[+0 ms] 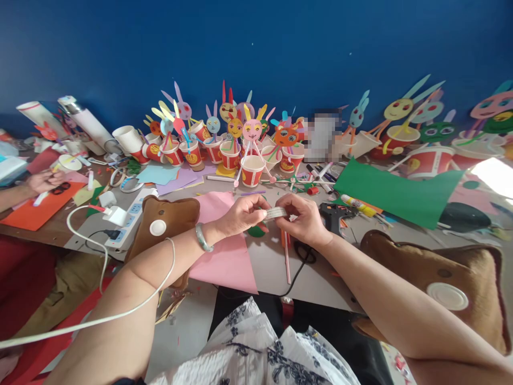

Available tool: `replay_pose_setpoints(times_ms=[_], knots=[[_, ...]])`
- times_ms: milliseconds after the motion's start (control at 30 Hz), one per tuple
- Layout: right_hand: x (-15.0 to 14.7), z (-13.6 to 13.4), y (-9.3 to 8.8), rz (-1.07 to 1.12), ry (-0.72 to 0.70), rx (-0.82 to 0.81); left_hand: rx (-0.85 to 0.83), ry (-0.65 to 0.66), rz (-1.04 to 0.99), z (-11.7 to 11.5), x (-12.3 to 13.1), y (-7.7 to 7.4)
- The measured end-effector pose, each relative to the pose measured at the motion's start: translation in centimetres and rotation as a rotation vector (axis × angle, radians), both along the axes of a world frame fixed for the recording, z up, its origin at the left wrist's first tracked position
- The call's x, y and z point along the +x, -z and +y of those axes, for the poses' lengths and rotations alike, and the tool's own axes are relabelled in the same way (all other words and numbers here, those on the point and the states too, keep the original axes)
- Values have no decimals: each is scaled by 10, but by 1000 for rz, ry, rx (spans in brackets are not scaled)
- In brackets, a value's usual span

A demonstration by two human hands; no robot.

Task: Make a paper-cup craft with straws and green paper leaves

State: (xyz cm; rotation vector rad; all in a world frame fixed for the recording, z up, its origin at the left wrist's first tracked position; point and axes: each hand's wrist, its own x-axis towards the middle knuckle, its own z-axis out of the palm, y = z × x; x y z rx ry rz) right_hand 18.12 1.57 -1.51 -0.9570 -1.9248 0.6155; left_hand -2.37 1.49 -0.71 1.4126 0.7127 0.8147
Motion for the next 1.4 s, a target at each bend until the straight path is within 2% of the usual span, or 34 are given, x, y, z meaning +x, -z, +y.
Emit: replay_pose_setpoints(times_ms=[200, 367, 467, 567, 733, 967, 1400], knots=[[0, 1, 0, 25, 78, 69, 180, -112, 6, -5, 1, -5], [1, 3, -1, 26, 173, 152, 431, -262, 119, -6, 0, -4], [1, 4, -3, 8, 185, 179, 586, -301, 180, -4, 1, -4], [2, 3, -3, -23, 183, 196, 662, -327, 181, -3, 2, -3], [2, 2, -2, -69, 164, 240, 716, -345, 165, -2, 3, 1], [2, 0, 0, -84, 148, 244, 704, -343, 204, -1, 1, 2], [6, 2, 0, -117, 90, 391, 678, -259, 219, -1, 3, 2]])
